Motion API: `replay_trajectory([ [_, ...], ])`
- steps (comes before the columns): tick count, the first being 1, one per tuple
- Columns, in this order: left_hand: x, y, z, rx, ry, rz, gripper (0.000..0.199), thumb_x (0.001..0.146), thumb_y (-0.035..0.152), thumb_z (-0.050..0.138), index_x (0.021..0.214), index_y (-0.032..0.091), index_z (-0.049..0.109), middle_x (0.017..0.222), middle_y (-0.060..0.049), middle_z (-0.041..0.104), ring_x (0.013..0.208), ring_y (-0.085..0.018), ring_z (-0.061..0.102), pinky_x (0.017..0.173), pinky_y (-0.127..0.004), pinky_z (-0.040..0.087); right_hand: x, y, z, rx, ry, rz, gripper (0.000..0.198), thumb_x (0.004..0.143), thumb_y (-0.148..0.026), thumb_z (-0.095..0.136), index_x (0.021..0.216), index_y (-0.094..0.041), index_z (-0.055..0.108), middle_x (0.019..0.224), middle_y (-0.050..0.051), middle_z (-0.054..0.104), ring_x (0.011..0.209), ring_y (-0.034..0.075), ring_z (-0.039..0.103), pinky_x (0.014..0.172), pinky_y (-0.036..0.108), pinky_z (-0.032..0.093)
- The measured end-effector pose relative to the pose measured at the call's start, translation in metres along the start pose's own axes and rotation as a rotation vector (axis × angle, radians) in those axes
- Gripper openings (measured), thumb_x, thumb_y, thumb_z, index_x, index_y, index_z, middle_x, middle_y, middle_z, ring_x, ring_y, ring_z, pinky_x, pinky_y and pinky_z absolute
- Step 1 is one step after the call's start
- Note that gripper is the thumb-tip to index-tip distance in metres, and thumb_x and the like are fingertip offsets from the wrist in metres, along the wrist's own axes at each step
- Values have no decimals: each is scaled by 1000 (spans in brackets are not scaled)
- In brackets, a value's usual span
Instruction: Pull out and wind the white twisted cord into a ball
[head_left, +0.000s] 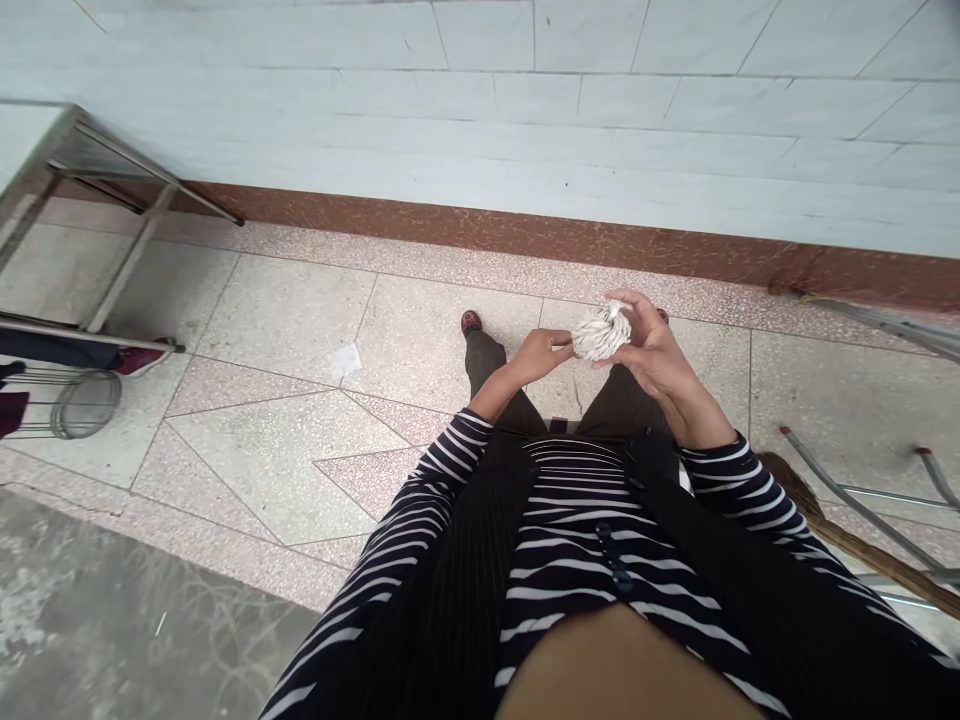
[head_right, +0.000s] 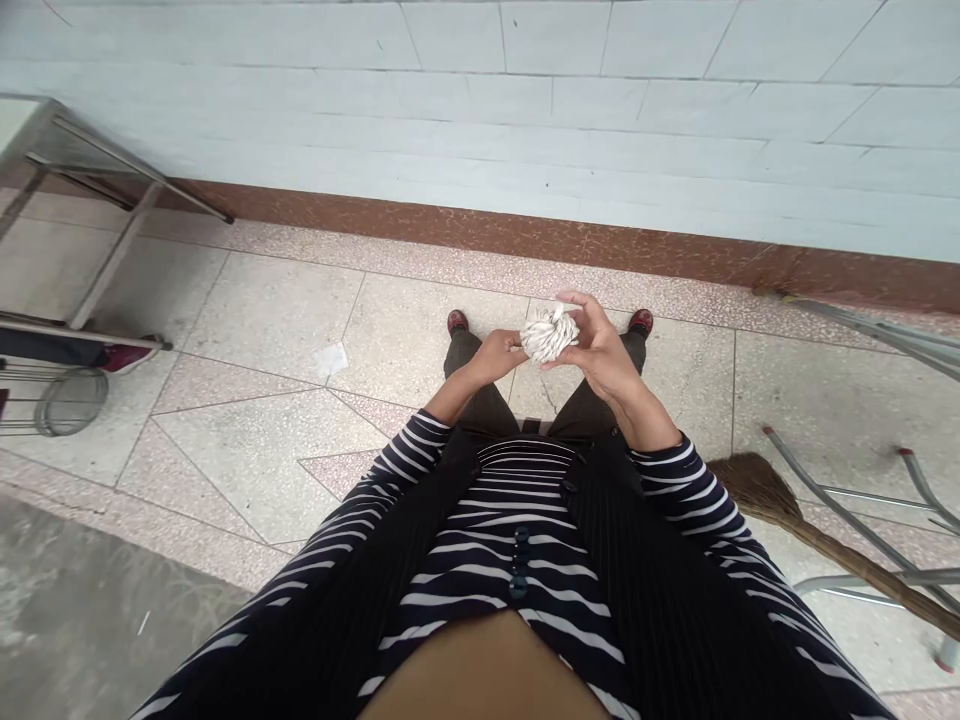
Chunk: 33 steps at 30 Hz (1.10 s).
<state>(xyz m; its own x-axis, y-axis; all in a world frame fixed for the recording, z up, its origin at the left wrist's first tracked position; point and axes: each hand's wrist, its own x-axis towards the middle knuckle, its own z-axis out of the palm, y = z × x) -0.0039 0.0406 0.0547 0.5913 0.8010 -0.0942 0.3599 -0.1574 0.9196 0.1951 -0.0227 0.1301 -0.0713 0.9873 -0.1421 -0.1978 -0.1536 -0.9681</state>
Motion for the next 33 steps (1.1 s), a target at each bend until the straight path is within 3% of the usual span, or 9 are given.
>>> replay_trajectory([
  [4, -20, 2, 0, 16, -41, -30, 34, 100, 36, 59, 77, 16, 74, 81, -2, 75, 82, -16, 67, 84, -27, 48, 13, -15, -3, -140, 61, -178, 66, 68, -45, 96, 126, -35, 64, 132, 5, 63, 106, 27, 67, 69, 38, 67],
  [8, -36, 18, -10, 87, -177, -39, 38, 102, 37, 59, 72, 16, 70, 75, -1, 73, 76, -15, 65, 79, -26, 49, 35, -5, -17, -463, 203, -310, 58, 74, -29, 86, 128, -32, 65, 127, 8, 58, 103, 28, 66, 74, 43, 66],
  [11, -36, 33, -21, 270, -96, 100, 37, 106, 35, 59, 76, 18, 72, 76, 0, 74, 77, -15, 67, 105, -35, 54, 42, 24, -19, -747, 326, -291, 56, 70, -17, 77, 124, -27, 67, 130, 11, 53, 110, 32, 65, 94, 54, 63],
  [13, -29, 42, -29, 447, 26, 224, 32, 108, 32, 59, 83, 20, 75, 78, 0, 75, 78, -15, 67, 124, -46, 46, 38, 43, -13, -808, 294, -205, 54, 67, -15, 75, 119, -24, 66, 127, 11, 54, 109, 32, 64, 102, 58, 60],
  [17, -12, 51, -44, 644, 94, 408, 33, 112, 29, 52, 93, 21, 77, 82, -1, 75, 84, -17, 70, 134, -52, 37, 20, 57, 3, -476, 72, 16, 55, 61, -21, 77, 112, -26, 58, 117, 5, 59, 95, 25, 62, 86, 50, 66],
  [22, 3, 46, -44, 508, 135, 449, 35, 115, 32, 47, 103, 22, 78, 104, -3, 81, 108, -19, 74, 135, -49, 35, 5, 32, 9, -17, -87, 162, 54, 58, -23, 88, 103, -27, 59, 108, 1, 65, 97, 23, 65, 77, 39, 67],
  [24, 8, 36, -39, 390, 134, 393, 32, 114, 33, 50, 107, 22, 79, 111, -5, 83, 110, -20, 74, 128, -47, 42, 2, 23, 9, 41, -65, 163, 56, 56, -23, 91, 101, -27, 59, 103, 0, 67, 97, 23, 67, 79, 39, 67],
  [28, 9, 12, -20, 224, 80, 179, 26, 107, 27, 57, 100, 16, 80, 104, -8, 83, 101, -22, 74, 99, -37, 55, 7, 11, 3, 99, -13, 111, 56, 59, -31, 91, 107, -28, 61, 98, 0, 71, 84, 23, 70, 71, 38, 65],
  [33, -18, 12, 2, 164, -79, 72, 38, 108, 32, 54, 77, 17, 72, 86, -3, 77, 87, -18, 71, 91, -30, 53, 34, 20, -22, -232, 289, -141, 52, 63, -36, 89, 102, -27, 55, 92, 0, 68, 70, 18, 63, 57, 29, 49],
])
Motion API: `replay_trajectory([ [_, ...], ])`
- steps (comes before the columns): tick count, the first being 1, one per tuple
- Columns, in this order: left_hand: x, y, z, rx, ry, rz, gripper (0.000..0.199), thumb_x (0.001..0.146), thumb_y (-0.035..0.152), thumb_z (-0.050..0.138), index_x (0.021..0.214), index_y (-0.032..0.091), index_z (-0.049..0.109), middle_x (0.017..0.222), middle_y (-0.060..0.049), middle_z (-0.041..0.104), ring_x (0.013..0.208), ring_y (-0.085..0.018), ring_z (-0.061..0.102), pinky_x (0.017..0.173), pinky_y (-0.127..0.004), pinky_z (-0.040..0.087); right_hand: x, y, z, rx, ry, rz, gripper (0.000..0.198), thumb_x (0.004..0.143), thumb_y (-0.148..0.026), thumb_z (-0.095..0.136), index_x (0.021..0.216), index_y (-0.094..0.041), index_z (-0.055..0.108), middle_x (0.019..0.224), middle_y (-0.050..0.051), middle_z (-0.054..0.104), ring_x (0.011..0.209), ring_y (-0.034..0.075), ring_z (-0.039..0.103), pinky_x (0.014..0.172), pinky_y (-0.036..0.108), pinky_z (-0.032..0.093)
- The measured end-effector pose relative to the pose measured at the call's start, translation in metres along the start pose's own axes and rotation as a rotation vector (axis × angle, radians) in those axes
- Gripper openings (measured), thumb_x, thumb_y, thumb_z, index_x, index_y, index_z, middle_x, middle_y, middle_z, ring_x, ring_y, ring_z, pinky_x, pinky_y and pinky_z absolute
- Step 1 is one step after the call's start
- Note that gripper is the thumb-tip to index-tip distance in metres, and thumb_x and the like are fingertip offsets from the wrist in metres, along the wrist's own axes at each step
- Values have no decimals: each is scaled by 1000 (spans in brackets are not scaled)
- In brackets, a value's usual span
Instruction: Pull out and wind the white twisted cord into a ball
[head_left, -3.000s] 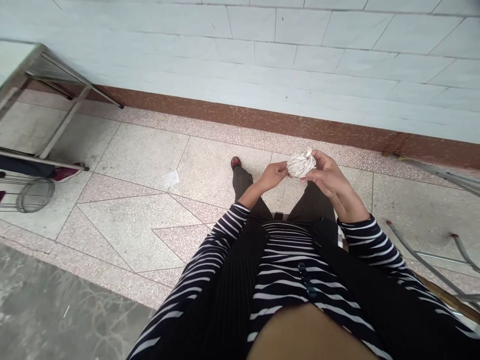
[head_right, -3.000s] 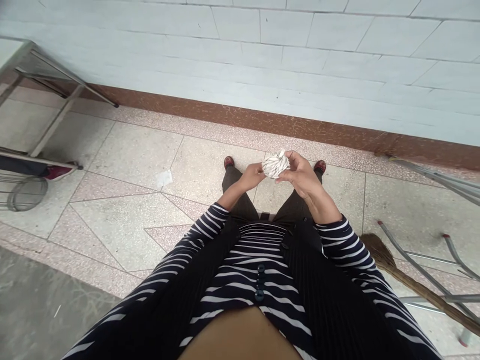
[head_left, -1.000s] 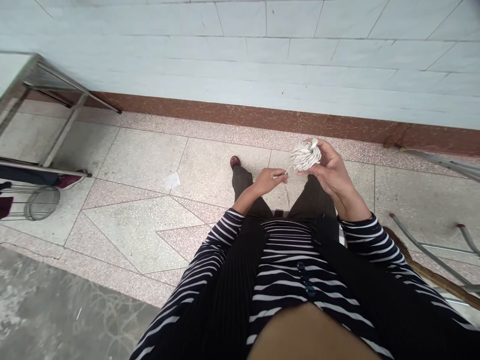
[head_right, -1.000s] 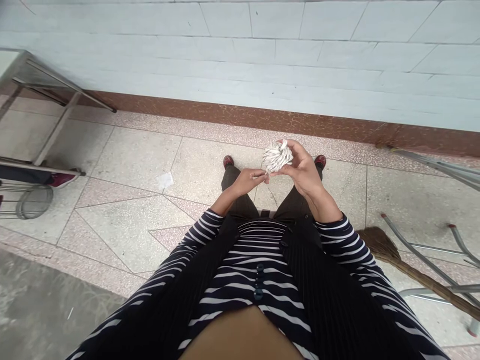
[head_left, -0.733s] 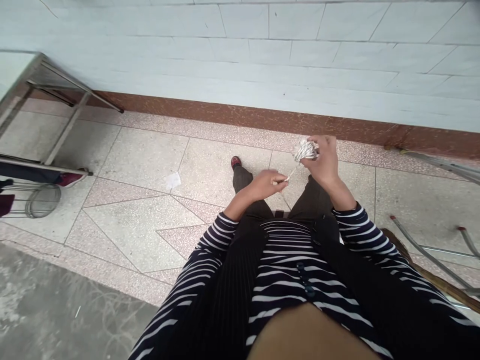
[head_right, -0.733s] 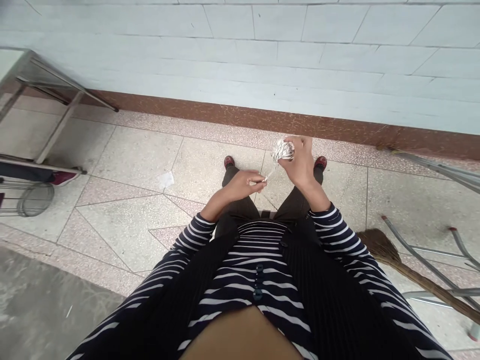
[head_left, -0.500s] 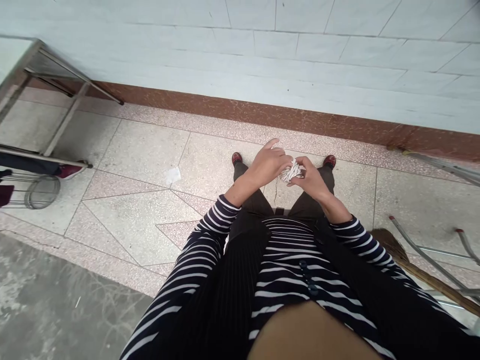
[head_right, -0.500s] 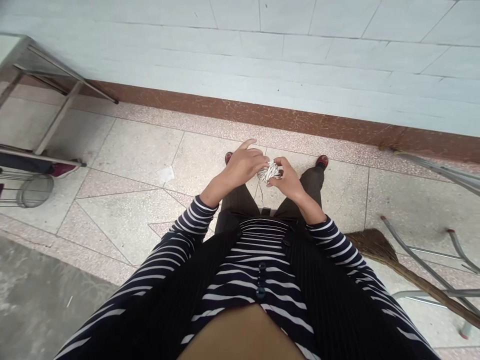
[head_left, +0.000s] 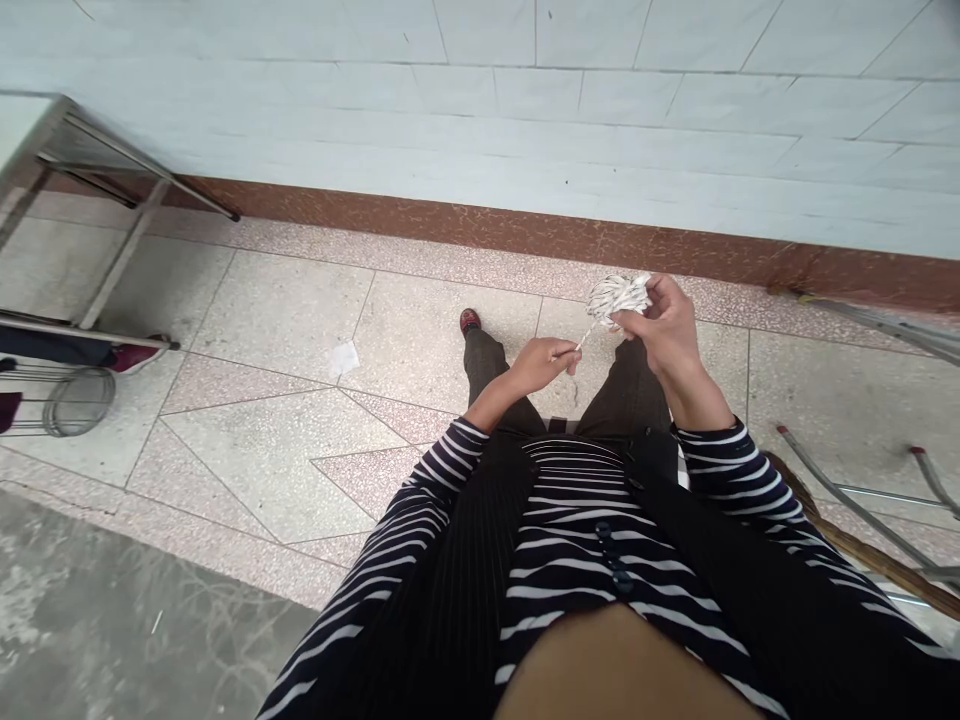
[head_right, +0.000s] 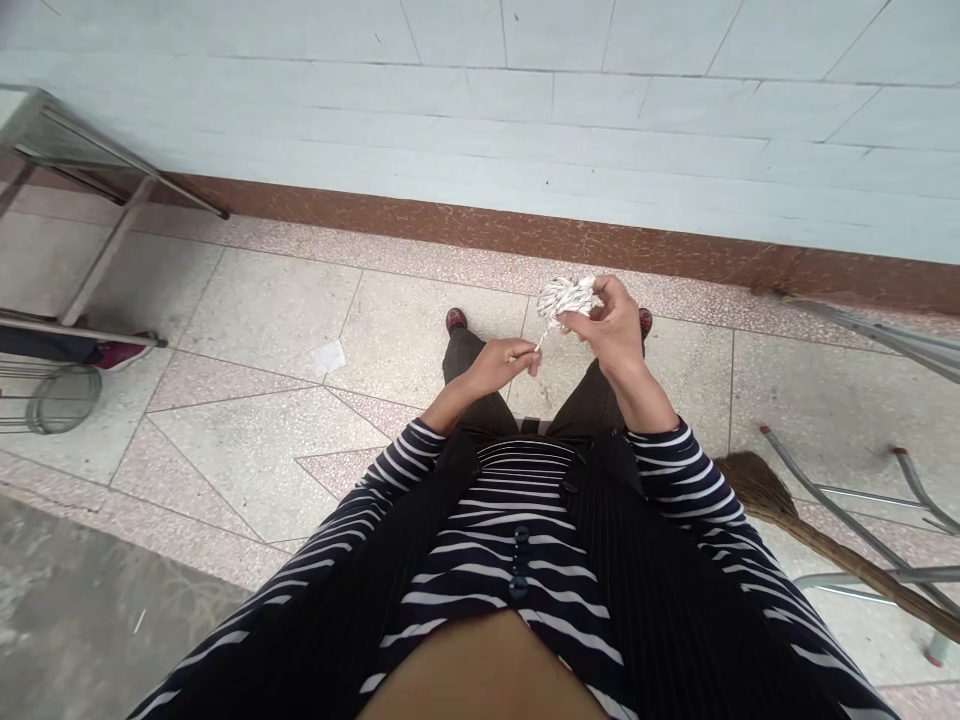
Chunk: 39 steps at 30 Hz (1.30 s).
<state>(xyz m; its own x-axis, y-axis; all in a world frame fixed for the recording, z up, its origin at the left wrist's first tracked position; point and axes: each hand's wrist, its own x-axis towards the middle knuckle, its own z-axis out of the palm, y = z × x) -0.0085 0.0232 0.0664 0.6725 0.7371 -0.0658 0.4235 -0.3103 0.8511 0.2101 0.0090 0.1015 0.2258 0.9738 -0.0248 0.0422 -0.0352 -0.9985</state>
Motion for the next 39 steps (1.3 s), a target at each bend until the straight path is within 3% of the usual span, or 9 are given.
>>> replay_trajectory([
  [3, -9, 12, -4, 102, 7, 59, 37, 108, 31, 54, 77, 19, 70, 80, -1, 74, 83, -16, 68, 108, -37, 53, 7, 26, 1, -296, 78, -33, 53, 60, -34, 85, 103, -26, 55, 89, 0, 68, 72, 19, 62, 61, 31, 46],
  [6, -6, 17, -19, 318, 81, 157, 27, 107, 26, 56, 88, 20, 74, 85, -2, 76, 84, -17, 68, 130, -50, 40, -5, 43, 11, -384, -58, 103, 50, 57, -32, 82, 99, -25, 56, 78, -3, 63, 67, 18, 58, 58, 29, 43],
  [11, 9, 7, -41, 464, 165, 254, 29, 111, 25, 51, 95, 22, 75, 97, -4, 77, 103, -20, 71, 139, -54, 27, -31, 28, 17, 53, -459, 343, 44, 54, -25, 84, 91, -24, 60, 82, -4, 62, 65, 13, 54, 51, 24, 45],
  [14, 19, -6, -35, 351, 190, 191, 27, 111, 25, 51, 100, 21, 76, 104, -5, 80, 108, -19, 72, 136, -52, 32, -37, 9, 14, 227, -538, 363, 42, 56, -23, 88, 90, -23, 63, 81, -4, 63, 67, 13, 56, 52, 23, 48],
  [21, 18, -29, 7, 39, 48, -81, 28, 102, 27, 56, 87, 18, 79, 95, -5, 82, 95, -21, 73, 95, -33, 54, -8, -3, 5, 253, -170, 168, 52, 63, -37, 90, 99, -28, 54, 87, -1, 65, 68, 17, 62, 55, 30, 51],
  [24, 10, -24, 7, -35, -11, -71, 32, 103, 31, 56, 85, 18, 78, 92, -3, 80, 91, -19, 72, 89, -31, 53, 14, 9, -2, -25, 79, 41, 54, 62, -37, 88, 98, -29, 47, 88, -1, 62, 66, 19, 60, 57, 33, 48],
  [27, 11, -15, -4, 25, -8, -9, 34, 105, 34, 57, 82, 19, 77, 86, -3, 77, 90, -20, 70, 99, -36, 53, 21, 27, -2, -436, 142, -65, 52, 62, -35, 86, 99, -28, 50, 97, 3, 64, 77, 23, 62, 69, 39, 51],
  [32, 27, -7, -27, 263, 53, 96, 26, 103, 24, 61, 81, 21, 74, 84, -2, 75, 90, -20, 69, 129, -51, 37, 8, 39, 6, -624, -126, 76, 44, 57, -26, 81, 93, -25, 55, 91, 2, 65, 75, 22, 60, 70, 36, 48],
  [39, 29, -1, -31, 345, 62, 266, 25, 109, 26, 56, 94, 21, 75, 104, -5, 78, 111, -21, 70, 137, -52, 26, -4, 17, -11, -6, -595, 494, 36, 56, -23, 79, 88, -21, 64, 70, -5, 63, 54, 11, 55, 51, 25, 42],
])
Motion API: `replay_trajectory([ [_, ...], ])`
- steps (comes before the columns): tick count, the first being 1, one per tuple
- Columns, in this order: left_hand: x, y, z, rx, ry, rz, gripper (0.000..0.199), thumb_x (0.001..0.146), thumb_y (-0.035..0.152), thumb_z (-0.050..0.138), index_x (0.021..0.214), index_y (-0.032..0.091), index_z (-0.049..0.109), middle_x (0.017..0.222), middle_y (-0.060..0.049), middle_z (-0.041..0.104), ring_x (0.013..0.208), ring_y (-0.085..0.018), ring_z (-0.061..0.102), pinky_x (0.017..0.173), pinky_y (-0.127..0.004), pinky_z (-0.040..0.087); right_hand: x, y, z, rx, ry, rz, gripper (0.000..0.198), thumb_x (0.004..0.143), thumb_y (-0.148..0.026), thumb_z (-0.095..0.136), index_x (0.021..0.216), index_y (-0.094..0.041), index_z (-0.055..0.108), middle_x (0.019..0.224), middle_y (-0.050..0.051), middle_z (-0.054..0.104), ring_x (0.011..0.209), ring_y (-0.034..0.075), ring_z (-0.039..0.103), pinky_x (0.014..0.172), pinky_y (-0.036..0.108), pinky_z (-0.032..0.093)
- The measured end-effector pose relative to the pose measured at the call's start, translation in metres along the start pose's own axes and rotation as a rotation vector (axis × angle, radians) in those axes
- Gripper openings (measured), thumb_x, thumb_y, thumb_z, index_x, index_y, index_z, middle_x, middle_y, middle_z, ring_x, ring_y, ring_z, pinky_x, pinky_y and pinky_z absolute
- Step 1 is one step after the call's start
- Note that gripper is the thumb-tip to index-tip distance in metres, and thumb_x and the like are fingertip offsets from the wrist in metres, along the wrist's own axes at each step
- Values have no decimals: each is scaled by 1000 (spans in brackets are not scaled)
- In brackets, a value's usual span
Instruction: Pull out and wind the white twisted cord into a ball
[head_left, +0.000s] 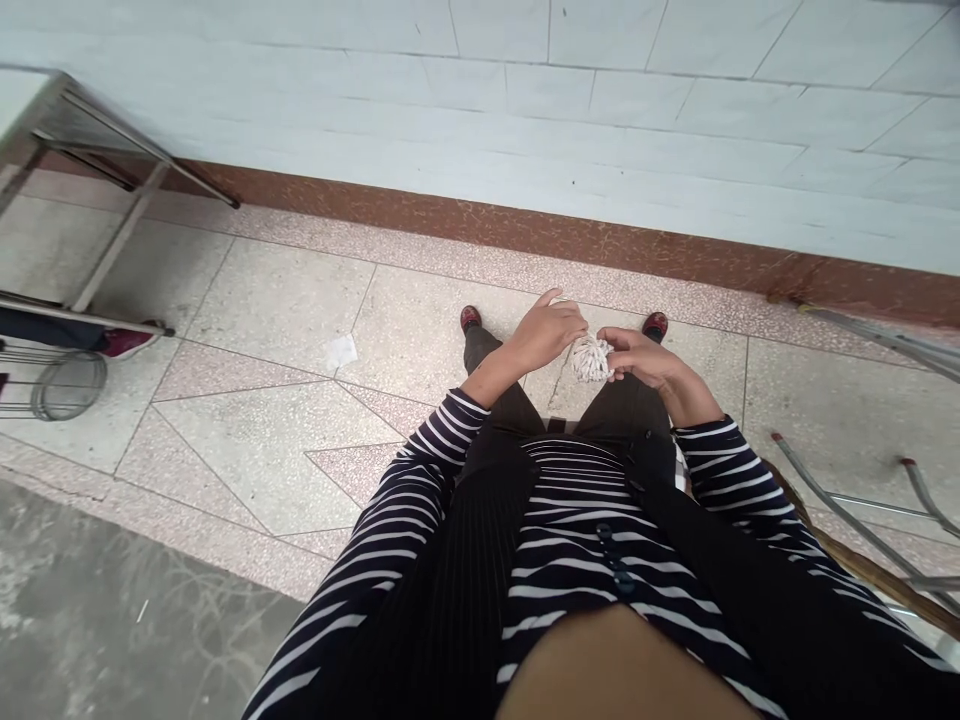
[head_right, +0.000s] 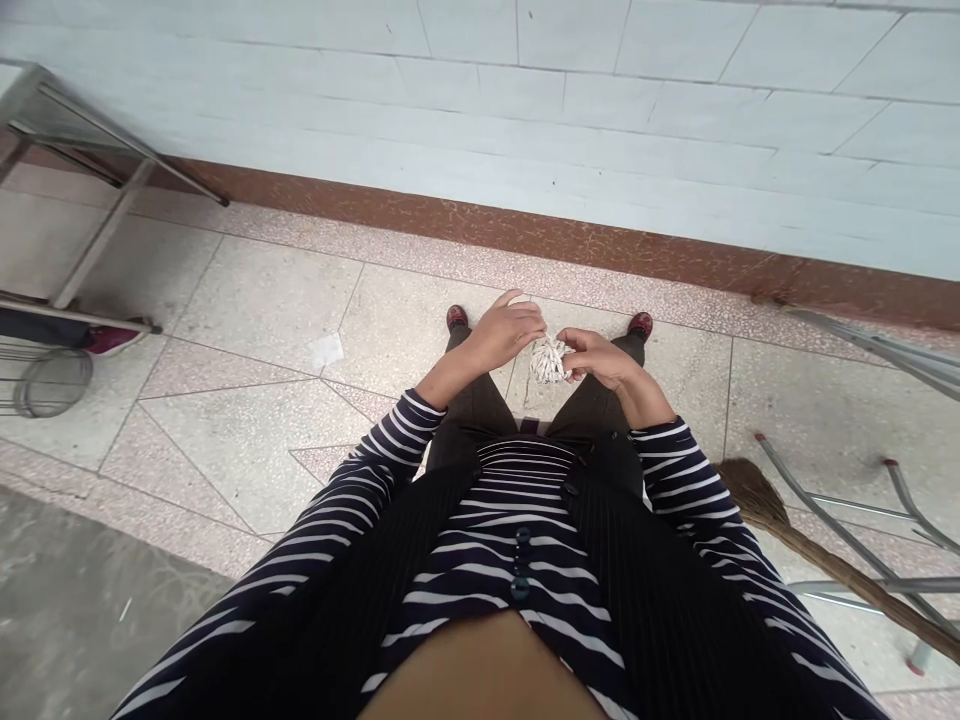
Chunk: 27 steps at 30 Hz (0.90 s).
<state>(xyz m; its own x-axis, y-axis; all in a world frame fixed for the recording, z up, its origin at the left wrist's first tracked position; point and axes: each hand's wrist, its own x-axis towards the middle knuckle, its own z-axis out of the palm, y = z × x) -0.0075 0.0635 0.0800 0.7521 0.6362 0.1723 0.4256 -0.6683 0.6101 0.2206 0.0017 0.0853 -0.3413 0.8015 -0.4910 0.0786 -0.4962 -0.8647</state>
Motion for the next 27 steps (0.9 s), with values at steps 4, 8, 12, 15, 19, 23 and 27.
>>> replay_trajectory([
  [4, 5, -6, 8, -100, 26, -81, 21, 109, 25, 57, 105, 20, 77, 113, -7, 81, 112, -21, 72, 133, -51, 33, -12, -11, 8, 208, 30, -118, 41, 53, -20, 85, 86, -22, 60, 72, -5, 64, 51, 9, 52, 47, 22, 41],
  [8, 12, -19, 20, -160, 45, -202, 19, 105, 24, 61, 101, 18, 79, 113, -9, 83, 112, -23, 74, 130, -50, 38, -22, -35, 9, 229, 143, -265, 46, 56, -25, 90, 93, -25, 64, 77, -3, 65, 56, 12, 55, 48, 25, 48],
  [12, 10, -17, 28, -244, 21, -287, 30, 105, 29, 58, 86, 18, 79, 97, -7, 82, 100, -23, 74, 108, -40, 52, -18, -56, -10, 152, 318, -469, 58, 67, -35, 88, 121, -30, 68, 108, 4, 72, 71, 18, 66, 55, 31, 57],
  [15, 4, -5, 29, -400, -31, -277, 31, 103, 32, 58, 87, 19, 80, 95, -4, 82, 95, -19, 74, 94, -32, 52, 2, -51, -29, -9, 516, -604, 55, 72, -35, 84, 124, -29, 66, 117, 8, 70, 85, 24, 70, 62, 36, 59],
  [19, 4, 10, 15, -498, -85, -260, 31, 100, 33, 58, 82, 18, 79, 90, -2, 81, 89, -17, 73, 89, -30, 52, 28, -24, -37, -437, 822, -574, 51, 67, -30, 83, 114, -25, 67, 114, 11, 68, 97, 30, 67, 76, 43, 60],
  [23, 10, 8, -8, -286, -35, -238, 31, 97, 27, 59, 70, 19, 71, 76, -2, 73, 81, -18, 67, 101, -38, 53, 26, -2, -19, -599, 656, -298, 46, 58, -25, 80, 103, -22, 70, 99, 8, 68, 88, 28, 66, 78, 43, 58],
  [27, 12, 4, -16, -118, -38, -108, 31, 104, 29, 58, 78, 20, 72, 85, -2, 76, 87, -19, 68, 131, -50, 35, 6, -1, -4, -167, 117, -27, 45, 59, -25, 77, 103, -20, 70, 79, 1, 68, 60, 17, 61, 56, 29, 47],
])
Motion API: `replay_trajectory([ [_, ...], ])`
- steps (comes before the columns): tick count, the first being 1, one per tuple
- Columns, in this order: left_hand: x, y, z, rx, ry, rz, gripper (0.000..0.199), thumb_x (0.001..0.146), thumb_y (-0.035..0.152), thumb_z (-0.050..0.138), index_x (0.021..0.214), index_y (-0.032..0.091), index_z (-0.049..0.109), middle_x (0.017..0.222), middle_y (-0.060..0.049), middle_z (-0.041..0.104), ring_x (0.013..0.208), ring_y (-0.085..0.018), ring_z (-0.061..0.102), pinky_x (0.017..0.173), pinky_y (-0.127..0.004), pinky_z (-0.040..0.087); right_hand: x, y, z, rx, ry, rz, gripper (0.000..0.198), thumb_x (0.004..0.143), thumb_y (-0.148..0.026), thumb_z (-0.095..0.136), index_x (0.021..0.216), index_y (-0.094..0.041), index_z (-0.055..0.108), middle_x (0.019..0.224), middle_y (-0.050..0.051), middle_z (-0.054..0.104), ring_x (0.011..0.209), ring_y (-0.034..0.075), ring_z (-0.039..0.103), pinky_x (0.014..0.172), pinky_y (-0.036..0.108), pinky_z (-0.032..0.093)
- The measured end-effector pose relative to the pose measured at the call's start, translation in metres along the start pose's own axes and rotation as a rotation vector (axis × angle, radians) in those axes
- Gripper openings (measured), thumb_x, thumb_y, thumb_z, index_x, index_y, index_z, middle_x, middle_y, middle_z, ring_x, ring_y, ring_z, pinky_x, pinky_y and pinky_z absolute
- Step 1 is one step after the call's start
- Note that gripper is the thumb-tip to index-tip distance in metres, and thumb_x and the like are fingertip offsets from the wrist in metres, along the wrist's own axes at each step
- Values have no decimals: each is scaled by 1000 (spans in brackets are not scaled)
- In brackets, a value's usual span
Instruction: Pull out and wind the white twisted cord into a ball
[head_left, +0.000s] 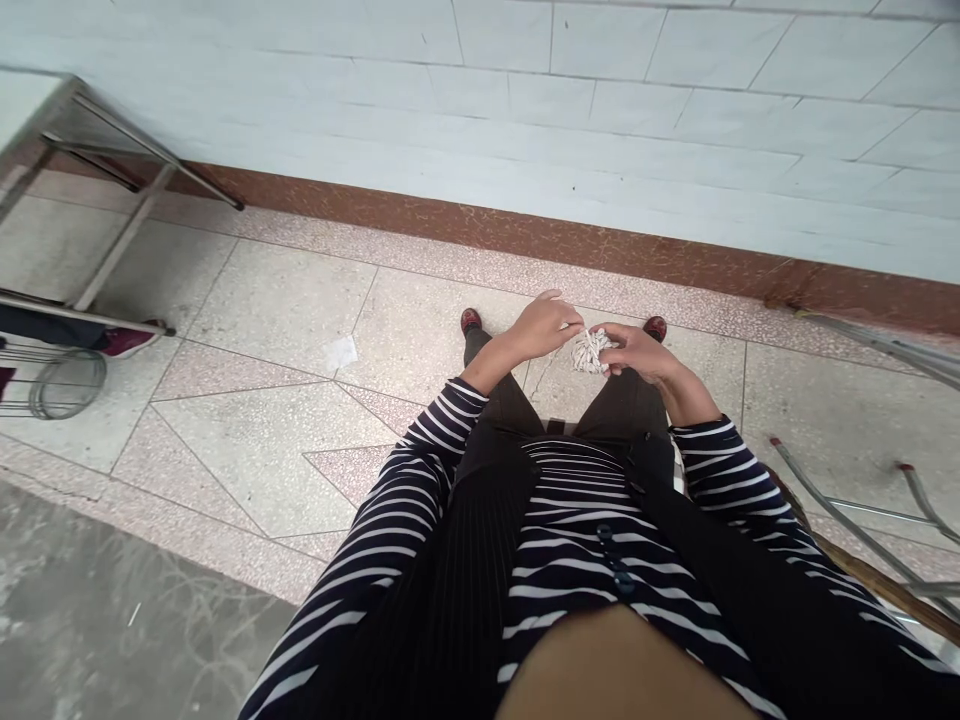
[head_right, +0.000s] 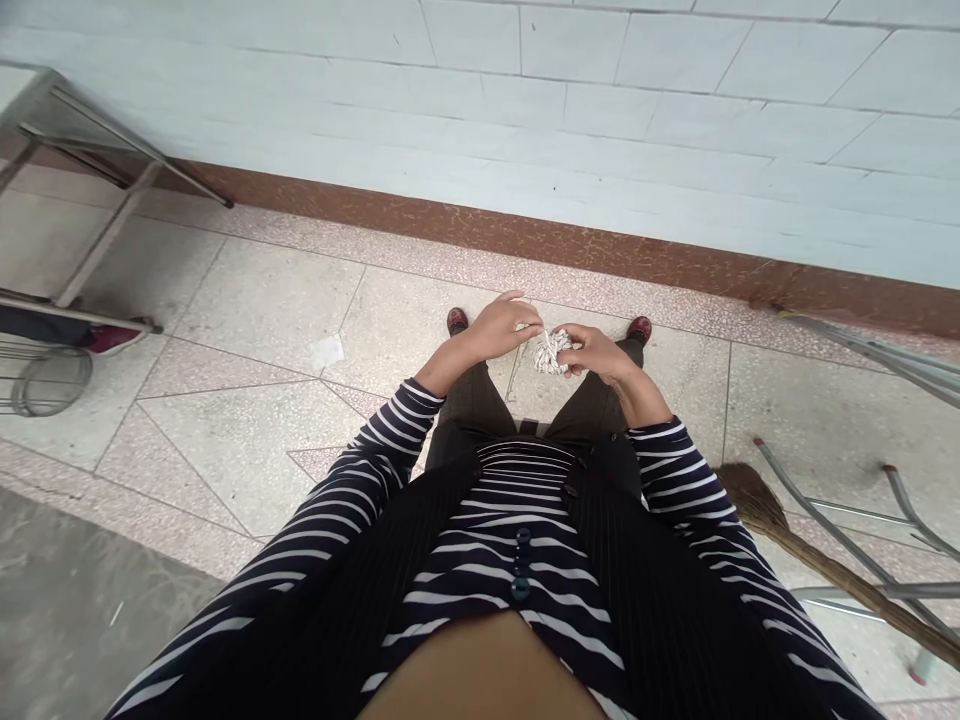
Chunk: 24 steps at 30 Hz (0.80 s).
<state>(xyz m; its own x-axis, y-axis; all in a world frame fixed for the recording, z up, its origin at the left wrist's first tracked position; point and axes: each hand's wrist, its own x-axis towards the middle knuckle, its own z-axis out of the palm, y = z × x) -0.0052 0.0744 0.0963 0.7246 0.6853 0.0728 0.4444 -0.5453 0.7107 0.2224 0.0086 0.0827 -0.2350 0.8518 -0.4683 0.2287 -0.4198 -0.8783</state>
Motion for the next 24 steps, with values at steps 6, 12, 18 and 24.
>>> replay_trajectory([
  [6, 3, -8, 17, -55, 17, 44, 25, 109, 31, 56, 102, 21, 78, 112, -6, 81, 108, -21, 73, 132, -50, 33, -17, -9, -7, 440, -127, 5, 44, 54, -23, 82, 96, -21, 70, 63, -2, 68, 47, 15, 58, 44, 25, 43],
  [12, 13, -24, 33, -194, 75, -116, 29, 104, 31, 59, 91, 18, 81, 101, -7, 83, 102, -23, 74, 103, -36, 52, -22, -35, -13, 513, 53, -194, 53, 58, -30, 90, 106, -23, 71, 81, 3, 76, 62, 21, 70, 53, 33, 60],
  [18, 13, -19, 35, -550, 99, -73, 36, 106, 44, 60, 94, 16, 79, 97, -8, 82, 98, -20, 76, 100, -33, 54, -15, -61, -25, 370, 221, -355, 53, 67, -33, 90, 114, -26, 67, 97, 6, 75, 81, 27, 77, 61, 39, 65],
  [24, 13, -18, 34, -796, 51, -106, 43, 101, 57, 71, 101, 15, 76, 81, -7, 77, 95, -21, 77, 103, -38, 55, -19, -82, -31, 387, 332, -516, 42, 70, -35, 86, 106, -25, 67, 94, 6, 71, 64, 18, 67, 46, 29, 45],
])
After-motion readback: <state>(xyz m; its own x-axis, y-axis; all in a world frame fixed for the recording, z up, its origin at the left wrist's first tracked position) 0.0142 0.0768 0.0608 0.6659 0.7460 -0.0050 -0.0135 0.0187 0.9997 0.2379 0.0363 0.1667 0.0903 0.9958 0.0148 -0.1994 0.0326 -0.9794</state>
